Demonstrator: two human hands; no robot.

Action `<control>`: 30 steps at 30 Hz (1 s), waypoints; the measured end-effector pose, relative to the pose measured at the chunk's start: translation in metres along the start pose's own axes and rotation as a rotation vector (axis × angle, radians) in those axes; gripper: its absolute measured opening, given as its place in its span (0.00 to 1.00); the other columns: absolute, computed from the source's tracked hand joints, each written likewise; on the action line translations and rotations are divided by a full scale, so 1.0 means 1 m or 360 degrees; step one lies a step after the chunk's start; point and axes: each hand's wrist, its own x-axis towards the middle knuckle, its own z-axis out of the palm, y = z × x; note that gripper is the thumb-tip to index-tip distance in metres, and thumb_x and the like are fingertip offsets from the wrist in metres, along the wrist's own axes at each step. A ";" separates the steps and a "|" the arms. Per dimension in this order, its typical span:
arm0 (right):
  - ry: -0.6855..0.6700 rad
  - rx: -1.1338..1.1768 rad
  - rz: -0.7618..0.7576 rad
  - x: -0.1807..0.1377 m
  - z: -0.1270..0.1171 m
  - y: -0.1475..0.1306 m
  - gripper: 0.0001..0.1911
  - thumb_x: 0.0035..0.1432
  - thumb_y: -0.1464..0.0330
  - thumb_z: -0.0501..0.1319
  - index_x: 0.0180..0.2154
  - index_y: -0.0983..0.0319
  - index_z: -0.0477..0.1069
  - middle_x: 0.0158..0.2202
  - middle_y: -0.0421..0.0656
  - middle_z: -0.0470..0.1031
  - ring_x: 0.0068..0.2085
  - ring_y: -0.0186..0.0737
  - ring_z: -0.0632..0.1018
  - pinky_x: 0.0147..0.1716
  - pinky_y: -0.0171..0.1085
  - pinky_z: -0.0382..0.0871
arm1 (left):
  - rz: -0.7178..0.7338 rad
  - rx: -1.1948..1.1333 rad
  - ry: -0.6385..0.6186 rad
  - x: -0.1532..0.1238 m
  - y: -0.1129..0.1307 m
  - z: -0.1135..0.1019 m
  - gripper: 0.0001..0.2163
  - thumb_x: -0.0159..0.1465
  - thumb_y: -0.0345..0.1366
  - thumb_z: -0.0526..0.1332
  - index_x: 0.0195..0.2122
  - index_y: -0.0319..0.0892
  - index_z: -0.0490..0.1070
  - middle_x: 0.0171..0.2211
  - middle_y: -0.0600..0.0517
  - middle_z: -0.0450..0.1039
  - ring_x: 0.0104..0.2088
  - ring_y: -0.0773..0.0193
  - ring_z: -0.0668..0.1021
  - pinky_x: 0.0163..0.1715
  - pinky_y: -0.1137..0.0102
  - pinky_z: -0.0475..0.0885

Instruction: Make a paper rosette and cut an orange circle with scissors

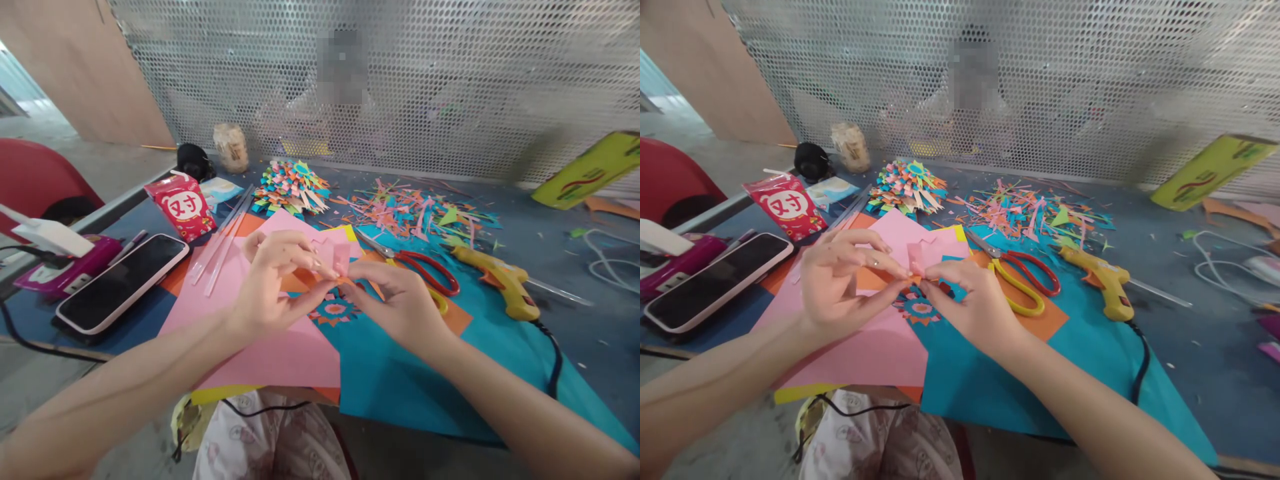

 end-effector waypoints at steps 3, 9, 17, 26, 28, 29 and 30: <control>0.0022 0.0013 0.0007 0.000 0.000 0.000 0.07 0.55 0.71 0.59 0.26 0.60 0.74 0.28 0.41 0.80 0.29 0.37 0.78 0.30 0.35 0.70 | -0.0087 -0.0142 -0.0035 -0.002 -0.001 0.001 0.14 0.57 0.32 0.66 0.36 0.50 0.59 0.25 0.59 0.76 0.34 0.62 0.79 0.36 0.62 0.72; 0.0047 0.0088 -0.0011 -0.001 0.000 0.001 0.05 0.54 0.71 0.61 0.27 0.59 0.74 0.27 0.40 0.79 0.29 0.37 0.78 0.31 0.36 0.72 | -0.0168 -0.0195 0.0038 -0.005 -0.001 0.005 0.17 0.57 0.32 0.65 0.41 0.51 0.57 0.26 0.59 0.75 0.35 0.62 0.80 0.39 0.61 0.73; 0.0128 0.0144 -0.0085 -0.002 0.001 0.001 0.06 0.53 0.72 0.61 0.26 0.60 0.75 0.26 0.42 0.79 0.29 0.38 0.79 0.31 0.36 0.73 | -0.0140 -0.0299 0.0092 -0.004 0.000 0.009 0.17 0.57 0.31 0.64 0.41 0.50 0.57 0.27 0.59 0.73 0.32 0.65 0.78 0.39 0.63 0.73; 0.0116 0.0142 -0.0116 -0.003 -0.001 -0.002 0.06 0.53 0.73 0.61 0.24 0.60 0.73 0.24 0.41 0.78 0.27 0.37 0.77 0.28 0.35 0.71 | -0.0188 -0.0051 -0.0046 -0.001 0.002 0.006 0.16 0.53 0.31 0.68 0.39 0.47 0.65 0.31 0.55 0.73 0.41 0.61 0.76 0.49 0.57 0.69; 0.0101 0.0144 -0.0114 -0.003 0.000 -0.002 0.06 0.53 0.72 0.61 0.25 0.60 0.73 0.23 0.41 0.77 0.26 0.35 0.75 0.27 0.34 0.70 | -0.0198 -0.0028 -0.0061 0.000 0.003 0.006 0.10 0.54 0.30 0.67 0.34 0.47 0.67 0.31 0.55 0.72 0.40 0.62 0.76 0.49 0.58 0.70; 0.0091 0.0147 -0.0112 -0.003 0.000 -0.002 0.06 0.54 0.72 0.61 0.25 0.61 0.73 0.23 0.40 0.76 0.25 0.34 0.74 0.27 0.34 0.69 | -0.0198 -0.0032 -0.0051 0.000 0.003 0.006 0.09 0.55 0.30 0.66 0.33 0.47 0.67 0.32 0.55 0.72 0.39 0.62 0.76 0.48 0.58 0.71; 0.0081 0.0148 -0.0107 -0.003 0.000 -0.002 0.06 0.54 0.72 0.61 0.25 0.61 0.73 0.23 0.40 0.76 0.25 0.34 0.74 0.27 0.34 0.69 | -0.0196 -0.0044 -0.0034 0.000 0.003 0.007 0.09 0.55 0.30 0.66 0.33 0.46 0.68 0.32 0.55 0.71 0.39 0.63 0.76 0.48 0.58 0.71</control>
